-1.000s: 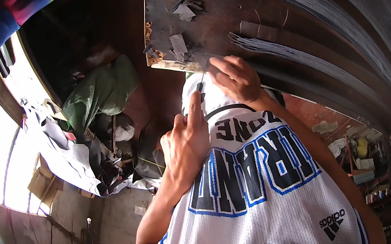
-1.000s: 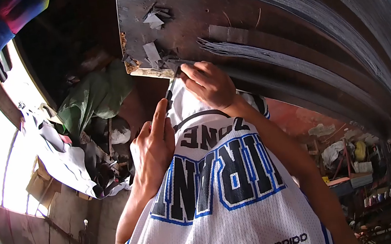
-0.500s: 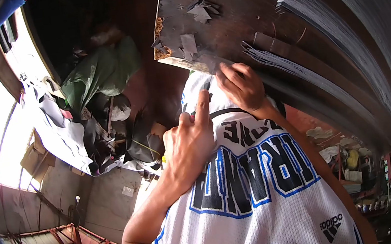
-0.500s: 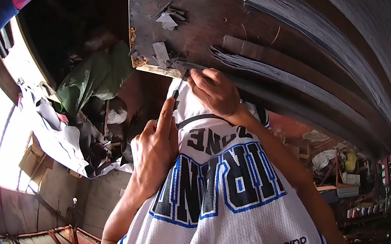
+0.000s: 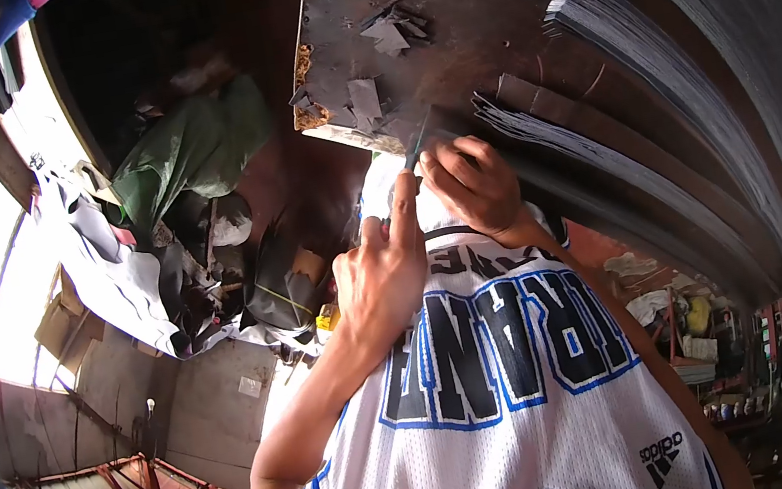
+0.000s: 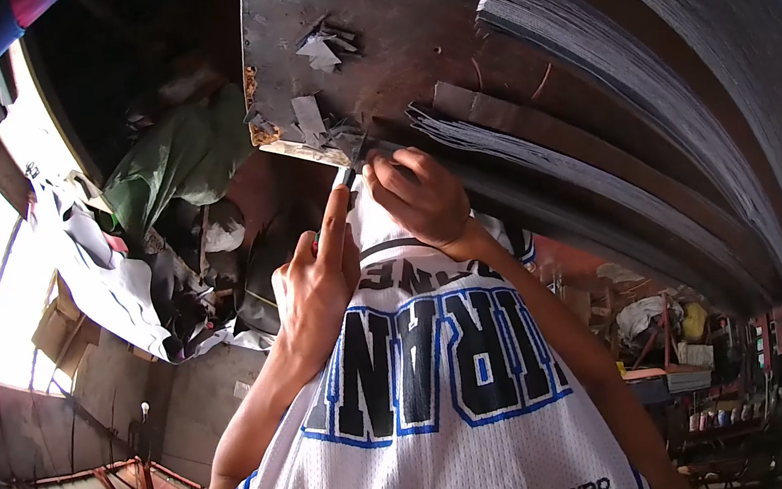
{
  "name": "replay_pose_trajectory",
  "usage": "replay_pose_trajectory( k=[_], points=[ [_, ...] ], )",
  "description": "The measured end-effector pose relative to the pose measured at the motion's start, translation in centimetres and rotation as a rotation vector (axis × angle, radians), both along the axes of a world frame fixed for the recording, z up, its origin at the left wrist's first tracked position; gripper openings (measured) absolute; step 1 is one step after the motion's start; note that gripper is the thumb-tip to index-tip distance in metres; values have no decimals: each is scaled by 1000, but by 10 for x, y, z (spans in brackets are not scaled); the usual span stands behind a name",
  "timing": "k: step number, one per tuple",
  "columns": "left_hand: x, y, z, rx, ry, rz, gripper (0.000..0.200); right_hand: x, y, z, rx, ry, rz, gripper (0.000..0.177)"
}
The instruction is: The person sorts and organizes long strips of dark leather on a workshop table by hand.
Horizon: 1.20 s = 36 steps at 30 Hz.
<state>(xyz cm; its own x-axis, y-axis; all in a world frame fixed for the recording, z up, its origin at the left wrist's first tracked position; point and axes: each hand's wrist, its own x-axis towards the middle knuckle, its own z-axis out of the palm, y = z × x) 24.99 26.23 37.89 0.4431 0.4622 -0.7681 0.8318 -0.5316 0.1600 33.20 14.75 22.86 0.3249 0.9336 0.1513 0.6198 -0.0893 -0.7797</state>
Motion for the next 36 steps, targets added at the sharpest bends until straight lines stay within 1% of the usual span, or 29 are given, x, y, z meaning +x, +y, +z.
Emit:
replay_pose_trajectory(
  k=[2,4,5,7,8,9,10,12,14,16,18,19,23,25,27,31,33,36],
  points=[
    [-13,-5,-8,15,-43,17,63,0,0,-1,7,-26,-6,32],
    [-30,-14,-24,87,-222,68,60,2,0,-1,5,-50,34,22],
    [-31,-17,-30,156,-345,64,53,2,1,-1,3,-60,31,22],
    [-49,-26,-40,164,-383,104,52,-2,1,5,21,42,-36,14],
    [-54,-29,-44,174,-407,146,51,-1,1,5,21,32,-34,14],
    [-51,-29,-44,163,-363,156,50,0,2,3,22,38,-44,13],
    [-47,-28,-41,166,-375,160,50,2,3,3,25,42,-52,11],
    [-33,-24,-30,151,-322,159,49,7,3,0,30,15,-38,13],
    [-26,-18,-22,170,-293,156,48,3,3,-5,38,-109,-25,15],
    [-23,-14,-15,158,-247,94,47,3,4,-7,42,-107,-34,17],
    [-26,-13,-12,173,-254,86,48,5,4,-13,58,-140,-5,17],
    [-26,-13,-9,167,-230,79,47,4,5,-15,58,-140,-17,14],
    [-27,-13,-2,156,-192,77,47,4,8,-17,62,-149,-39,14],
    [-27,-12,3,150,-163,66,46,6,10,-13,58,-78,-90,14],
    [-32,-12,7,139,-119,42,46,3,10,-13,55,-78,-95,14],
    [-30,-6,9,121,-108,20,45,0,9,-14,48,-77,-93,14],
    [-34,-6,5,116,-155,17,48,-1,8,-14,50,-65,-90,14],
    [-29,-1,9,76,-107,12,51,-1,8,-14,51,-52,-78,14]
  ],
)
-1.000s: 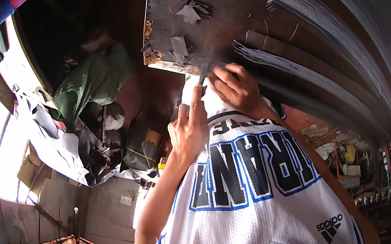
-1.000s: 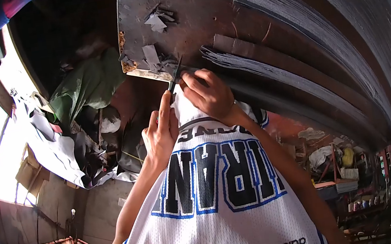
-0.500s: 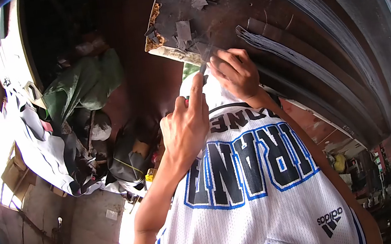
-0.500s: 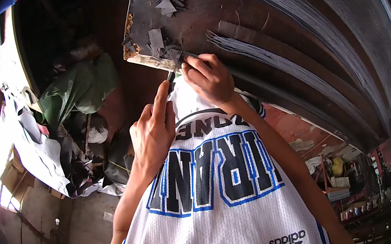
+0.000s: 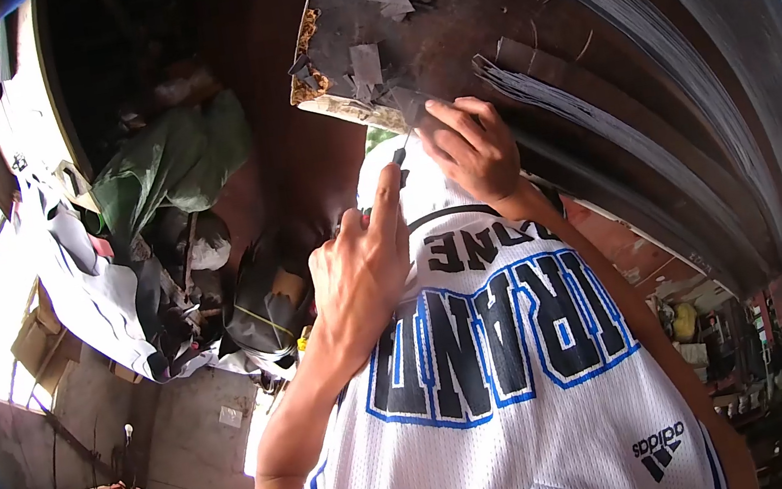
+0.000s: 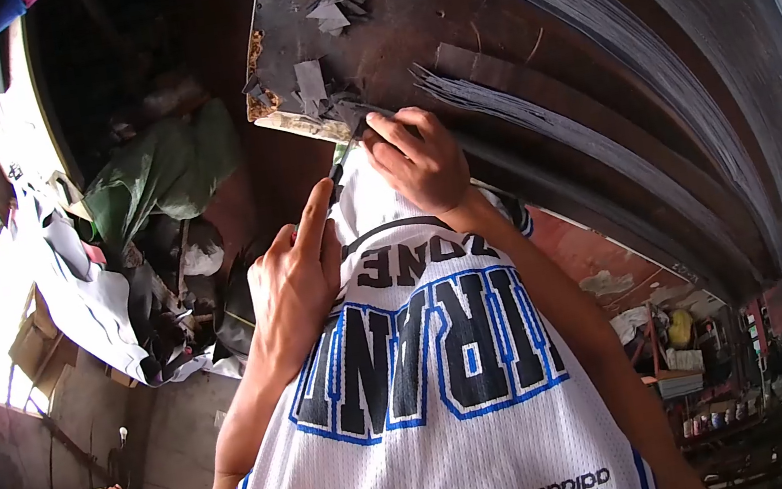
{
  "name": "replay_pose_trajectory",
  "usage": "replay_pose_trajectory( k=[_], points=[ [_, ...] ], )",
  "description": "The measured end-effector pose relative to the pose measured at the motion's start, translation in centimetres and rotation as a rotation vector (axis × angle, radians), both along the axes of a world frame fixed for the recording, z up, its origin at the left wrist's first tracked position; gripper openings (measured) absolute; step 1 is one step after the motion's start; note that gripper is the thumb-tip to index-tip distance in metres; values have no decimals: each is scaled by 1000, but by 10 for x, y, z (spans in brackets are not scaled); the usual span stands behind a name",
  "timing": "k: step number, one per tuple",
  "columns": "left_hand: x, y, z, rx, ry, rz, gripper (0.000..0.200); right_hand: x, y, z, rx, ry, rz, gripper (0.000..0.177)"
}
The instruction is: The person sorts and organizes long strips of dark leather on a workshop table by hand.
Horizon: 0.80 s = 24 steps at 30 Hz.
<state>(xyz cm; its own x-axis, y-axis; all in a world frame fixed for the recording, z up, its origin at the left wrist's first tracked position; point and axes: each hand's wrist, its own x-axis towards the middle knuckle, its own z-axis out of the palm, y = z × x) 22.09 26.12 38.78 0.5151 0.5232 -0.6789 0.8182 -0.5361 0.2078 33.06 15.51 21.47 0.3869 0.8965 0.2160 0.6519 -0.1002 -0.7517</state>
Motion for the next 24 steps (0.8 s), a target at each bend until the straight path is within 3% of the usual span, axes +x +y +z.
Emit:
replay_pose_trajectory(
  k=[13,15,24],
  points=[
    [14,10,8,-12,118,-4,49,-7,1,8,-29,37,37,13],
    [15,12,7,-128,161,-18,63,-6,3,6,-20,28,52,14],
    [-2,-6,-17,-39,80,-12,65,-11,3,7,-2,-35,98,16]
  ],
)
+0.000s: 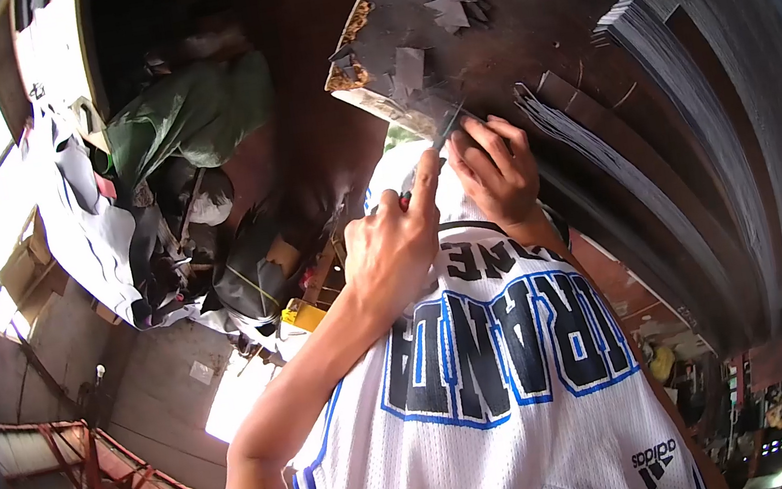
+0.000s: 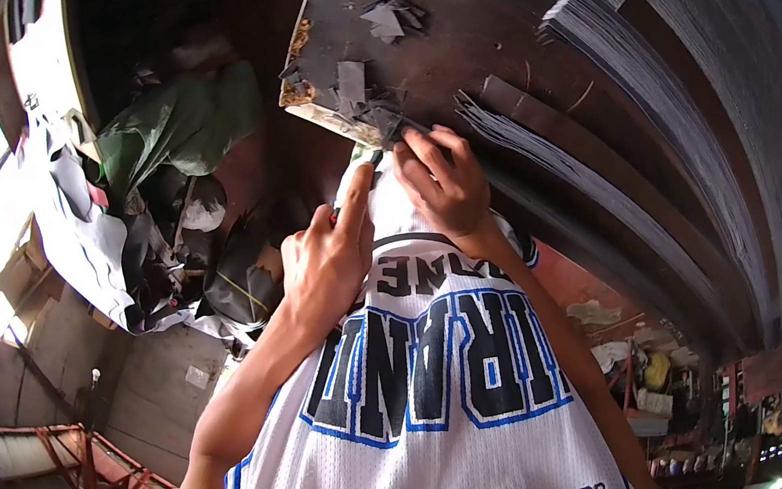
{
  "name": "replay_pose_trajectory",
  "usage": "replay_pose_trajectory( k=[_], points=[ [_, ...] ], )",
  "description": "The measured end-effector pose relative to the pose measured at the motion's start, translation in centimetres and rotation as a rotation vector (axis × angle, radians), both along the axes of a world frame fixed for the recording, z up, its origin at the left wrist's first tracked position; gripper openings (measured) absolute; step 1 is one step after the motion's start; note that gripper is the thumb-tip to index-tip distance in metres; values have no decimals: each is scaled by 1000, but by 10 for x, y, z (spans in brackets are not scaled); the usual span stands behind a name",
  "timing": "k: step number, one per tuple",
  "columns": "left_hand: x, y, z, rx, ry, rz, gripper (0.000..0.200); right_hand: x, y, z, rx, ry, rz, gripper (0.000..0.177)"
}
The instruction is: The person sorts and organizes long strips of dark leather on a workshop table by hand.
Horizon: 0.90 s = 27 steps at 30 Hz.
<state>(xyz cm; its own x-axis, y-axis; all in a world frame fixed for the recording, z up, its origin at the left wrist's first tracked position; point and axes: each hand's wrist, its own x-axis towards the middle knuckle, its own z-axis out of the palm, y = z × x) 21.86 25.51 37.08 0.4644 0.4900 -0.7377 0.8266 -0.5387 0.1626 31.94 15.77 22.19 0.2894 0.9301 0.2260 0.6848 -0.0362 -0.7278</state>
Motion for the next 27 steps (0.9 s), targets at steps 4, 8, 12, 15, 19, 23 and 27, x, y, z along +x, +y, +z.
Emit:
replay_pose_trajectory(
  k=[4,8,12,15,19,23,27],
  points=[
    [-19,-14,-13,29,-76,3,65,-1,-1,-4,7,-10,-9,16],
    [-64,-38,-64,236,-364,7,66,-1,-1,-9,-1,22,-112,20],
    [-76,-38,-100,265,-546,56,67,6,-2,-12,-25,-6,-108,21],
    [-61,-37,-82,274,-501,67,63,10,-1,-13,7,-18,-109,15],
    [-40,-19,-41,243,-359,24,53,11,5,-9,33,-40,-143,14],
    [-33,-11,-22,208,-297,3,47,15,3,-17,39,-63,-152,15],
    [-31,-4,-13,170,-250,-24,46,15,4,-18,50,-60,-147,14]
  ],
)
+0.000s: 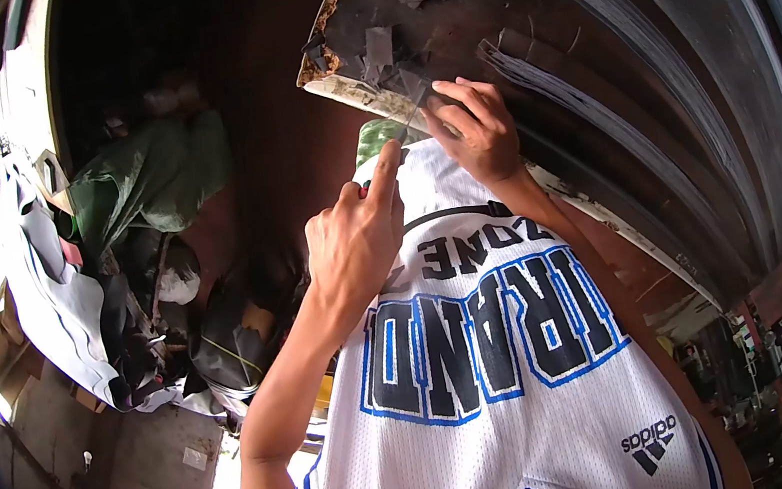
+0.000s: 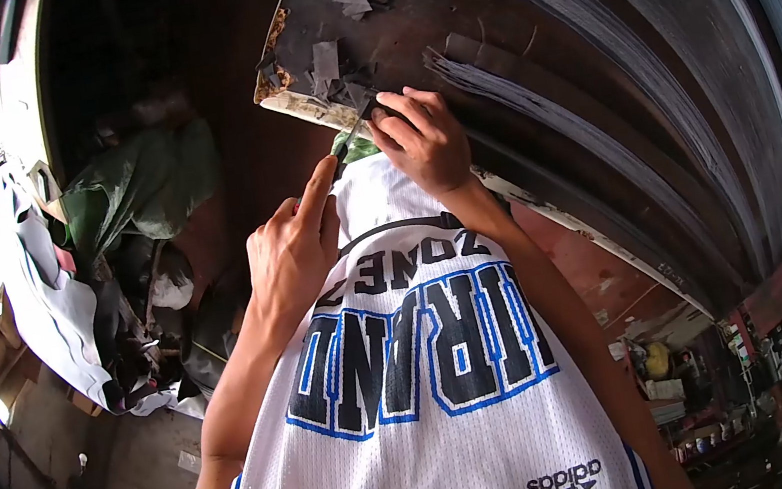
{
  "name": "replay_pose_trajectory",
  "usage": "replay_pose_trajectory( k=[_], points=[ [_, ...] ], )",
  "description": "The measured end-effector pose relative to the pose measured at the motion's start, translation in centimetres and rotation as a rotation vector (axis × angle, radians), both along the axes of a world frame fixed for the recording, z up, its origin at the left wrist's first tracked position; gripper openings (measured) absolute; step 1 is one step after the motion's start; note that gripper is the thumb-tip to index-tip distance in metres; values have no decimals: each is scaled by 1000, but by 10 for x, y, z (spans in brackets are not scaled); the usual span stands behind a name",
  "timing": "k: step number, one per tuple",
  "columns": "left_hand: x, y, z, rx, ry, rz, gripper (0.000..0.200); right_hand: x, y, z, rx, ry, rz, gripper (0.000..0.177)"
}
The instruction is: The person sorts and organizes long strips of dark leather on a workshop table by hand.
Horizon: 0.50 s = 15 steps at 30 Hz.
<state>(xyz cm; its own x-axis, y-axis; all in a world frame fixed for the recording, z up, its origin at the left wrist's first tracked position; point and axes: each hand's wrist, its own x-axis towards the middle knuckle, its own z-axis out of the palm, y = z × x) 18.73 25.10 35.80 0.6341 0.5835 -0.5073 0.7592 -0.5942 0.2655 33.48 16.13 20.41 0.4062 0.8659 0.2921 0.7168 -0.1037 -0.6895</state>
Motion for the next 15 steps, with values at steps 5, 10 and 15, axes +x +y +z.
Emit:
replay_pose_trajectory(
  k=[5,10,15],
  points=[
    [10,9,9,-44,46,-39,46,2,-2,4,-26,23,29,14],
    [17,13,15,-87,93,-49,49,-1,-2,9,-39,72,58,16],
    [22,14,18,-196,177,11,50,-9,-4,12,-54,123,77,17]
  ],
)
